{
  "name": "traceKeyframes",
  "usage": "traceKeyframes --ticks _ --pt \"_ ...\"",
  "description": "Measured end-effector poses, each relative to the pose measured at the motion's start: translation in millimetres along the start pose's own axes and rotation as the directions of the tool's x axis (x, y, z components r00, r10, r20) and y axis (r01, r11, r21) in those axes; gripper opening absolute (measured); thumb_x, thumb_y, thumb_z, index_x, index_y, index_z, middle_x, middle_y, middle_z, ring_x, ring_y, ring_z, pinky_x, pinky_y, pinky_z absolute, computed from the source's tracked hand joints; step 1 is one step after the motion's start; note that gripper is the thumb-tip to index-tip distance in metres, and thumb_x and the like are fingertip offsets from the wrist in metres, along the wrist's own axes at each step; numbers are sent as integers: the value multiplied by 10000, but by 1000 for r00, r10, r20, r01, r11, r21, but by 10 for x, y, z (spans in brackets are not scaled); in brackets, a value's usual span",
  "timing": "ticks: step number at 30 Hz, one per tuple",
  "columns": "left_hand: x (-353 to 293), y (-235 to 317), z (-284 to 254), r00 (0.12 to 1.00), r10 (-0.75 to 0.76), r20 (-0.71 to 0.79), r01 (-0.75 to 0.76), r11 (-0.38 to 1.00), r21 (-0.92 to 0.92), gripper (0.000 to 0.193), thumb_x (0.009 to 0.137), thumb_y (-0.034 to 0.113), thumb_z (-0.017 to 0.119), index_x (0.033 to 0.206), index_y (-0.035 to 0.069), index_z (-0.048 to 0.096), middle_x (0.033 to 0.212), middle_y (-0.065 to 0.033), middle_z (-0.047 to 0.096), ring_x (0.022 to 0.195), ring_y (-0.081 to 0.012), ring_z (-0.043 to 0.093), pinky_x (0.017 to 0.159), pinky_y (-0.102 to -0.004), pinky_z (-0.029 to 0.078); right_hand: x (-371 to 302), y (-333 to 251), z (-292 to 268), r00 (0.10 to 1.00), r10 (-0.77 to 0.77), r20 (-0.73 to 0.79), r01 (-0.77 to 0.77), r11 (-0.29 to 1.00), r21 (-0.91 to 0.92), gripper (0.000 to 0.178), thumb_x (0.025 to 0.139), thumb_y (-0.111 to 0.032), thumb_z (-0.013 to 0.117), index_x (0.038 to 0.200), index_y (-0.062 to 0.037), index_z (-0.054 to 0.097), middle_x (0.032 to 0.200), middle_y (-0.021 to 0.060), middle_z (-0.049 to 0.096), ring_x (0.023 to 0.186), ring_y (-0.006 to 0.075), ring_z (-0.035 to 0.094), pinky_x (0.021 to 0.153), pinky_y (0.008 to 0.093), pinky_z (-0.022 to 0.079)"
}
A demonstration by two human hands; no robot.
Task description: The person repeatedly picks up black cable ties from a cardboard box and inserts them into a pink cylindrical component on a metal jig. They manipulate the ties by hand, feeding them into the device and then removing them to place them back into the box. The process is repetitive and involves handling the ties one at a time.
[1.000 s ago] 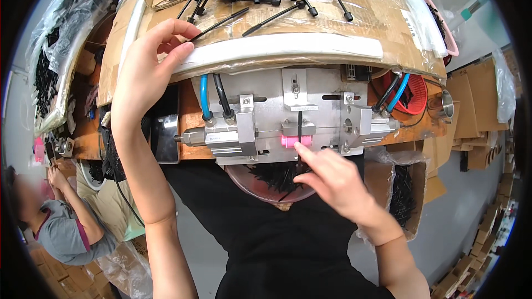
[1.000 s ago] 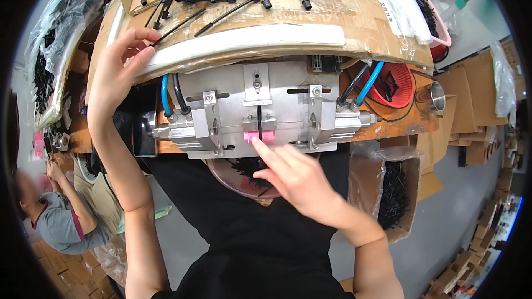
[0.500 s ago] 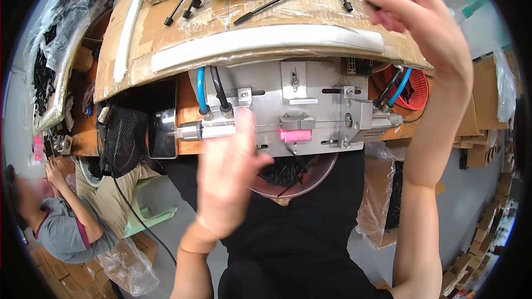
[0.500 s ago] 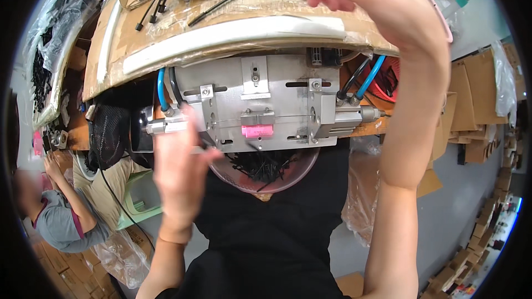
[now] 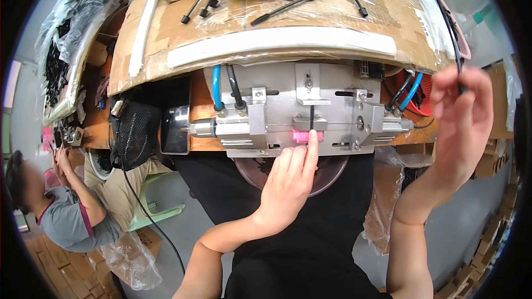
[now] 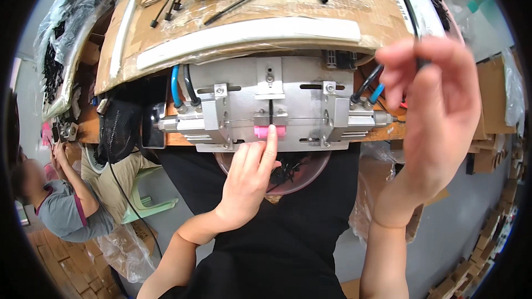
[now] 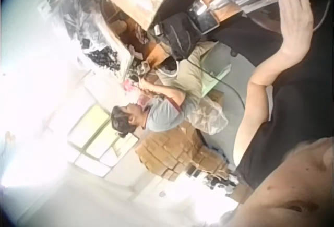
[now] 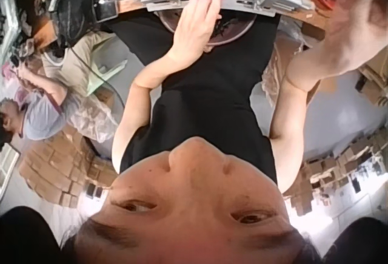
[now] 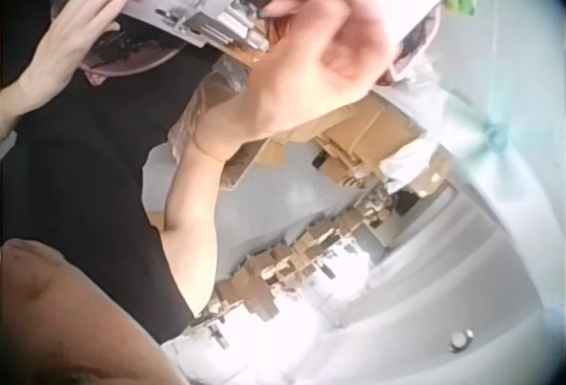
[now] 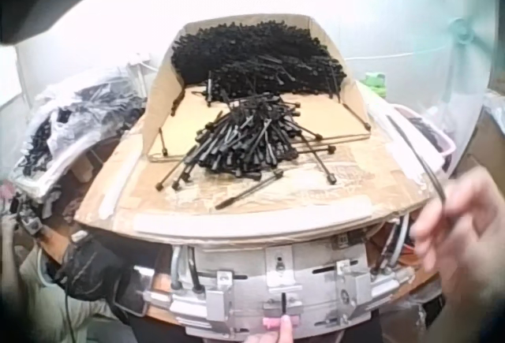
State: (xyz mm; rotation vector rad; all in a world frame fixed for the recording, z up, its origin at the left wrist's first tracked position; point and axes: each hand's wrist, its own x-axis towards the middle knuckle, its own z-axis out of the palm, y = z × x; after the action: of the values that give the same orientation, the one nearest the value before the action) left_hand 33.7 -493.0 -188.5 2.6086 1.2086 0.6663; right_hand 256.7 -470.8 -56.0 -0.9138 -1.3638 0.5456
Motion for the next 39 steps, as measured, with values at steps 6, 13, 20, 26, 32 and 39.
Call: traceKeyframes --ticks 6,13,20,26,32,39 --pt "104 -206 -382 1000 11 12 -9 991 -135 646 793 3 680 1403 21 467 990 -108 560 895 -276 535 819 -373 460 -974 328 438 981 25 193 56 914 -401 437 747 83 741 1156 55 591 885 146 664 735 217 630 637 307 519" --pt "1328 -1760 -1275 957 -120 -266 115 993 -35 270 874 36 631 1141 43 595 1066 -129 624 940 -242 612 841 -333 491 -1410 687 827 949 78 304 85 868 -488 657 732 72 747 1340 77 499 703 98 514 618 221 514 585 347 448" --pt "1149 -1705 -1308 942 -130 -309 108 990 -86 410 844 -21 652 1240 70 592 882 -68 608 795 -160 580 766 -302 498 -1260 607 751 916 180 360 46 842 -537 681 750 -22 773 1370 29 496 756 73 548 651 207 515 613 355 457" --pt "317 -600 -853 941 -57 -333 87 993 77 657 744 -81 667 1374 -65 482 928 -93 587 812 -225 541 754 -356 454 184 624 208 968 -211 136 218 440 -871 214 833 -1 637 1045 -32 655 927 140 666 890 289 648 768 372 497" --pt "-8 8 -105 998 9 -69 -1 994 114 589 831 53 607 1373 -99 435 907 -73 484 794 -193 504 708 -293 440 1187 1018 -370 905 182 385 259 481 -838 290 904 -67 608 1194 -45 595 793 56 607 701 139 519 696 264 434" --pt "26 65 -18 999 47 -28 -40 977 210 670 758 26 598 1388 -106 414 889 -61 478 797 -174 491 729 -269 447 632 345 -446 989 147 4 -139 948 -286 301 989 -122 514 1259 -2 572 881 33 606 769 85 516 714 215 420"
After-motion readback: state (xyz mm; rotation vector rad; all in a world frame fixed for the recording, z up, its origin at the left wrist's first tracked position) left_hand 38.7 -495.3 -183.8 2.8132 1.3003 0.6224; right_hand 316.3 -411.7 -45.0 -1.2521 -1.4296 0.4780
